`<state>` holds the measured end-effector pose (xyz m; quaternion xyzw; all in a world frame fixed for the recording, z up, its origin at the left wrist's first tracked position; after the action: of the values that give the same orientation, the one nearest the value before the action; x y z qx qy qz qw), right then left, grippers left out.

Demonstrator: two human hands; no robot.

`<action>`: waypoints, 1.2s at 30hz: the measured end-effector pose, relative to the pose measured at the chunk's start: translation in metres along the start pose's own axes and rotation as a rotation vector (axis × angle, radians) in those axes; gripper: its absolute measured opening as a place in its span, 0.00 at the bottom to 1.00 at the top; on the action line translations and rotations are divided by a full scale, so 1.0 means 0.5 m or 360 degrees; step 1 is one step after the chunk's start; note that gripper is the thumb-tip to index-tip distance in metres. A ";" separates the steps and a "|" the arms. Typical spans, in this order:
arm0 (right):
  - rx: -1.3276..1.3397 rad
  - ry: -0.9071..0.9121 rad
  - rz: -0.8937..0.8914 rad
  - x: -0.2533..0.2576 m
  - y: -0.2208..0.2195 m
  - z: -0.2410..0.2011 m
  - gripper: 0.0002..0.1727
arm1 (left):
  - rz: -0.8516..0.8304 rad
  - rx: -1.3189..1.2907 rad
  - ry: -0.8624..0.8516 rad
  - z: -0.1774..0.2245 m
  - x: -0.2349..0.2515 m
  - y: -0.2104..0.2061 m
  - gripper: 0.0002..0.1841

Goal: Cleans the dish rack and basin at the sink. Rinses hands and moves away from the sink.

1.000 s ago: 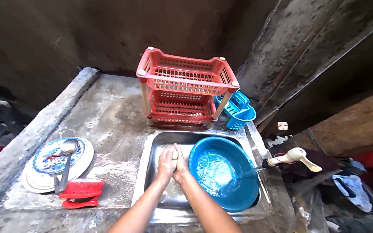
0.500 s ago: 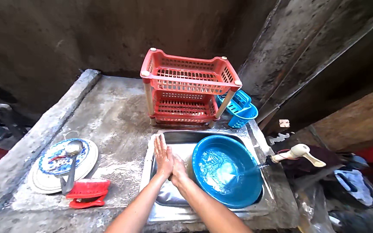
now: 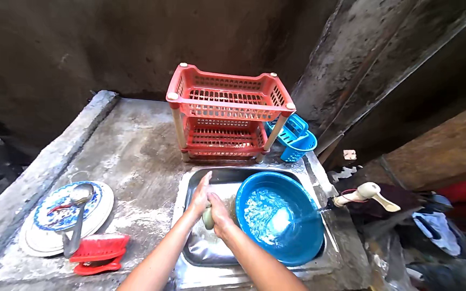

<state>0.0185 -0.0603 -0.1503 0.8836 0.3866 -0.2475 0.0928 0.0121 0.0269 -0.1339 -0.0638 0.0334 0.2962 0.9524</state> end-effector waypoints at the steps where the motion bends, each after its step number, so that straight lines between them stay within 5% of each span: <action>1: 0.0022 -0.0004 -0.0011 -0.003 0.016 -0.002 0.24 | 0.0124 -0.0095 0.0123 -0.021 0.001 0.015 0.33; 3: 0.0122 0.0123 0.0171 -0.001 0.097 -0.043 0.24 | 0.0233 -0.0031 0.0274 -0.059 -0.003 0.035 0.30; 7: -0.0023 0.0866 0.0994 0.006 0.376 -0.257 0.23 | -0.0088 0.0193 0.0372 -0.084 -0.028 -0.007 0.24; 10: -0.0655 0.1263 0.1574 0.005 0.534 -0.408 0.32 | -0.0375 0.0343 0.0384 -0.082 -0.046 -0.056 0.25; 12: -0.1198 0.1281 0.1884 0.027 0.579 -0.469 0.35 | -0.0512 0.0479 0.0390 -0.085 -0.064 -0.077 0.26; 14: -0.1700 0.1046 0.1795 0.090 0.591 -0.478 0.31 | -0.0574 0.0627 0.0390 -0.087 -0.081 -0.087 0.26; 16: -0.2048 0.0643 0.1321 0.173 0.581 -0.436 0.26 | -0.0618 0.0748 0.0388 -0.090 -0.093 -0.090 0.26; 19: -0.2109 0.0232 0.0969 0.206 0.558 -0.404 0.30 | -0.0730 0.0910 0.0441 -0.101 -0.106 -0.098 0.27; 24: -0.1558 0.0836 0.1646 0.105 0.594 -0.469 0.40 | -0.0856 0.1047 0.0502 -0.124 -0.111 -0.111 0.27; 26: -0.1437 0.1065 0.1728 0.054 0.582 -0.454 0.40 | -0.0892 0.1066 0.0503 -0.131 -0.111 -0.117 0.28; 29: -0.1179 0.1100 0.1351 0.002 0.539 -0.339 0.24 | -0.0866 0.1071 0.0451 -0.129 -0.116 -0.120 0.29; 33: -0.0286 0.0342 0.0575 -0.009 0.497 -0.064 0.17 | -0.0619 0.1020 0.0181 -0.073 -0.108 -0.131 0.37; 36: 0.0509 0.0048 0.0875 -0.049 0.571 0.062 0.13 | -0.0814 0.1252 0.0009 -0.064 -0.118 -0.178 0.37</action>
<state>0.2013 -0.2820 -0.1722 0.9619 0.0909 -0.2578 0.0104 0.0134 -0.0831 -0.1506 0.2951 0.1288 0.0166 0.9466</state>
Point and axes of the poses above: each hand's wrist, its own x-axis towards the middle knuckle, its own y-axis out of the back of the hand, z = x × y, the point moved 9 cm from there along x, towards the middle knuckle, and after that the axes turned 12 degrees about -x, right-handed, at the moved point
